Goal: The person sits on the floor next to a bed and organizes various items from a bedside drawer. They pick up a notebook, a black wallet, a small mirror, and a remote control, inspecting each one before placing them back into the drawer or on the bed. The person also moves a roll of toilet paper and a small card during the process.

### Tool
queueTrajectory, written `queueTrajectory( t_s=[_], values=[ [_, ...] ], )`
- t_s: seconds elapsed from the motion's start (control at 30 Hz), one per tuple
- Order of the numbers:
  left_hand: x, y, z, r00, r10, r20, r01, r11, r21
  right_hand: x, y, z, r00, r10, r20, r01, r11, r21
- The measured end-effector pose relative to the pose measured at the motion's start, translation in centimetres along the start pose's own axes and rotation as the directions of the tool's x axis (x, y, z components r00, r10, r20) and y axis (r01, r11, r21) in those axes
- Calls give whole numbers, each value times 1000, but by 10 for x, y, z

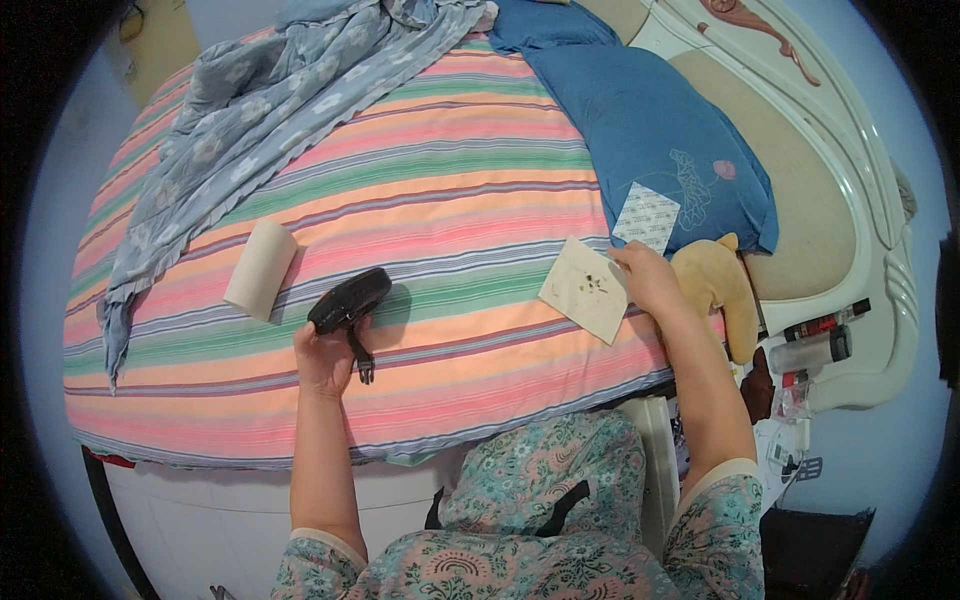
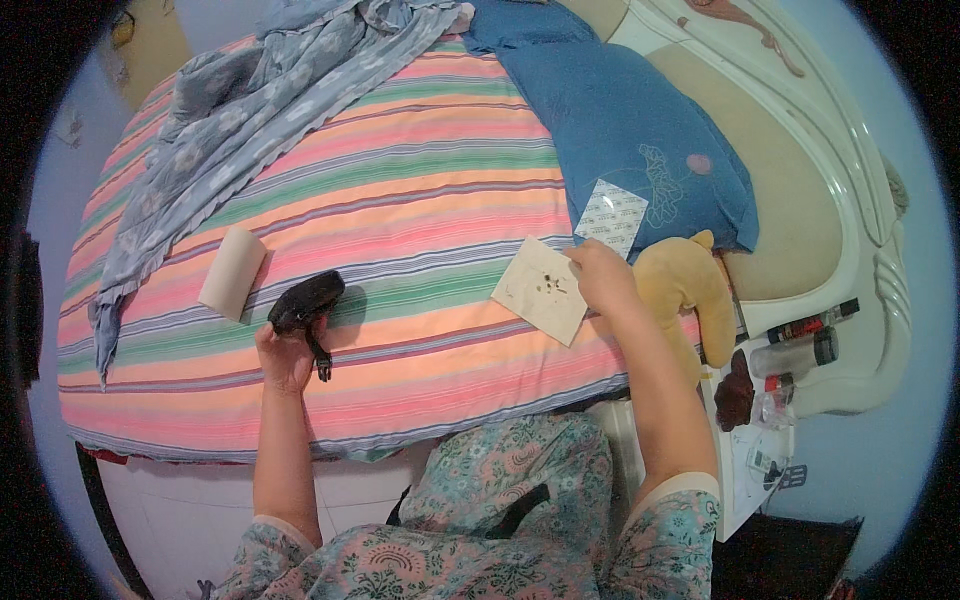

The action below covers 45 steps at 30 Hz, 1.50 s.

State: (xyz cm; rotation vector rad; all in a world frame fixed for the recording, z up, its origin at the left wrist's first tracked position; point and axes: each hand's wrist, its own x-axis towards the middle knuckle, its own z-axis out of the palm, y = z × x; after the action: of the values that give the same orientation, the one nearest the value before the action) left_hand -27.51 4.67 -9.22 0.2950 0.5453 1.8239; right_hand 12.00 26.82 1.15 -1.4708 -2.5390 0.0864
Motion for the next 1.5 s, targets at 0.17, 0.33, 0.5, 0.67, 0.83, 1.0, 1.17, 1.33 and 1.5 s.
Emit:
queueTrajectory(
  t_s=[0.17,0.33,0.5,0.67,0.83,1.0,1.17,1.33,1.5],
  values=[
    [-3,1,0,1000,15,-14,-15,1000,10,33,-12,-2,992,122,-20,-116,975,191],
    [1,0,7,999,-2,-35,2,1000,7,81,3,44,982,188,10,-187,965,184],
    [-1,0,8,996,0,-88,-1,1000,-10,103,18,90,990,133,43,-134,991,0],
    [-2,1,15,996,-2,-91,0,1000,-17,107,10,94,996,76,-36,-78,995,-54],
    [-2,1,9,994,6,-111,-7,1000,-9,122,-28,73,989,68,132,-109,937,332],
    [2,-1,-2,1000,15,19,-14,1000,-11,124,-43,87,975,-131,178,108,985,133],
    [0,0,3,1000,-7,-6,7,999,-33,137,-65,96,989,-143,48,143,990,-9],
    [2,2,3,998,-55,-32,54,998,-17,179,-110,107,992,-74,-103,106,929,355],
    [1,3,4,998,-62,-28,61,997,-37,197,-140,139,993,-69,-92,96,938,334]
  ],
)
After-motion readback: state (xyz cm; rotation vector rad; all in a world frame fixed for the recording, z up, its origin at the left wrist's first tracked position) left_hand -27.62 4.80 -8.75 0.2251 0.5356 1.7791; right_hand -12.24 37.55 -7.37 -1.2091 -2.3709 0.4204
